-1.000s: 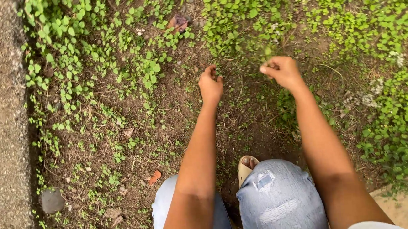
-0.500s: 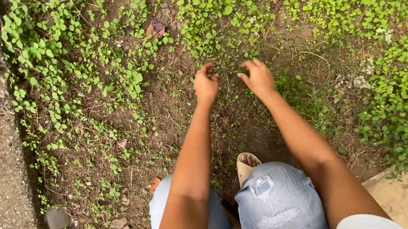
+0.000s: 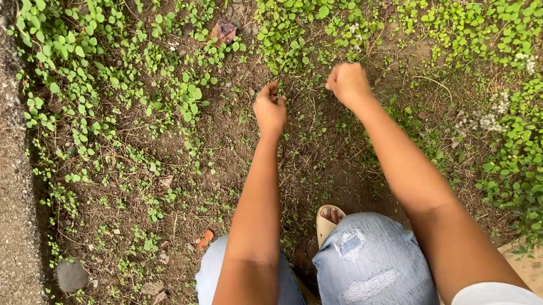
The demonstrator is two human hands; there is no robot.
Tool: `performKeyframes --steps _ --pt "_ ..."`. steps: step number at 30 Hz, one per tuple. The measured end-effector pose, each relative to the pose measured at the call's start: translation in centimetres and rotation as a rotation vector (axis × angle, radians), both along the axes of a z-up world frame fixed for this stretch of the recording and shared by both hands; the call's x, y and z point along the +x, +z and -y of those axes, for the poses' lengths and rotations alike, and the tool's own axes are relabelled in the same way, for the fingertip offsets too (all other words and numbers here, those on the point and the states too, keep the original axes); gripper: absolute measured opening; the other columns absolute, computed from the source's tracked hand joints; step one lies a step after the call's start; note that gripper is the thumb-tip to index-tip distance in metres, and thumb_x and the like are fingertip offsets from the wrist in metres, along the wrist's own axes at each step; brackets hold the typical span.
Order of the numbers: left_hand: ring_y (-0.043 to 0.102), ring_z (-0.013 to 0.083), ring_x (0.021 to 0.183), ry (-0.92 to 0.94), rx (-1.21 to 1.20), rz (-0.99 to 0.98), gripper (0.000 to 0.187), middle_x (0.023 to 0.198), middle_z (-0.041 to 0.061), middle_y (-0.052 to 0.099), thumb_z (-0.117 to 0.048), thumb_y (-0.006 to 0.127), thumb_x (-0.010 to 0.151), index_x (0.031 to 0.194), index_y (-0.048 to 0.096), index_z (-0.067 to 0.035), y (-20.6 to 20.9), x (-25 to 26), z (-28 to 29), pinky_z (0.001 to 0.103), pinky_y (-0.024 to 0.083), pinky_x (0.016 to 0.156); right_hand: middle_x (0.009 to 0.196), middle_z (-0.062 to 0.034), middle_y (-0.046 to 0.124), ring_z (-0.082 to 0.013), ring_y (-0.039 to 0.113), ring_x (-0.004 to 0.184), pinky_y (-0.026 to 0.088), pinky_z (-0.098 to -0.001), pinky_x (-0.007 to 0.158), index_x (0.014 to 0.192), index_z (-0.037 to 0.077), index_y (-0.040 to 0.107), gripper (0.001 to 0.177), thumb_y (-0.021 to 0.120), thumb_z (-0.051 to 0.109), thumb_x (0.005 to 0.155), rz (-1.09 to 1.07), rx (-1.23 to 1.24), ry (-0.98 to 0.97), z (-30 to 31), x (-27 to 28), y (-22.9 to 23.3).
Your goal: Pulling weeds and clover from a garden bed by hand
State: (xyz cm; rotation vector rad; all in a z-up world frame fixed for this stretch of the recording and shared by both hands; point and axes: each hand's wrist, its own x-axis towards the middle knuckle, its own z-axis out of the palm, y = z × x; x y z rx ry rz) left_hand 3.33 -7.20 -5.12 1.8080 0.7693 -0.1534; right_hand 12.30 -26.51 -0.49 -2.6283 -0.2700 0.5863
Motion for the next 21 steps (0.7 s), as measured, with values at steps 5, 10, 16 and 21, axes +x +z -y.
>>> performKeyframes --steps 5,10,16,21 --pt "0.068 0.0272 0.111 -0.006 0.027 0.013 0.039 0.117 0.012 0.067 -0.005 0.073 0.094 0.132 0.066 -0.008 -0.6 -0.2 1.0 0.044 0.061 0.095 0.067 -0.0115 0.069 -0.0285 0.070 0.064 0.055 -0.0377 0.056 0.084 0.003 0.075 0.007 0.080 0.003 0.090 0.138 0.260 0.012 -2.7 1.8 -2.2" --pt "0.069 0.0283 0.113 -0.031 0.037 0.007 0.039 0.116 0.011 0.068 -0.007 0.075 0.092 0.130 0.066 -0.011 -0.7 -0.3 1.3 0.044 0.061 0.096 0.081 -0.0247 0.073 -0.0394 0.075 0.077 0.062 -0.0481 0.063 0.092 -0.005 0.076 0.022 0.083 0.016 0.092 0.036 -0.007 0.112 -4.8 1.0 -1.4" --pt "0.070 0.0274 0.112 0.013 0.012 0.001 0.038 0.117 0.011 0.068 -0.006 0.072 0.094 0.131 0.066 -0.010 -0.3 -0.4 0.5 0.043 0.061 0.096 0.075 -0.0247 0.073 -0.0425 0.076 0.079 0.064 -0.0499 0.063 0.084 -0.002 0.077 0.015 0.080 0.011 0.090 0.017 -0.224 0.219 -3.4 2.4 -8.6" --pt "0.068 0.0291 0.116 0.051 -0.006 -0.006 0.040 0.120 0.012 0.068 -0.006 0.072 0.095 0.134 0.065 -0.009 -0.2 -0.2 -0.1 0.045 0.060 0.098 0.078 -0.0217 0.071 -0.0277 0.071 0.064 0.062 -0.0381 0.063 0.091 -0.001 0.074 0.010 0.074 0.005 0.099 -0.042 0.185 0.067 -4.5 2.8 1.6"
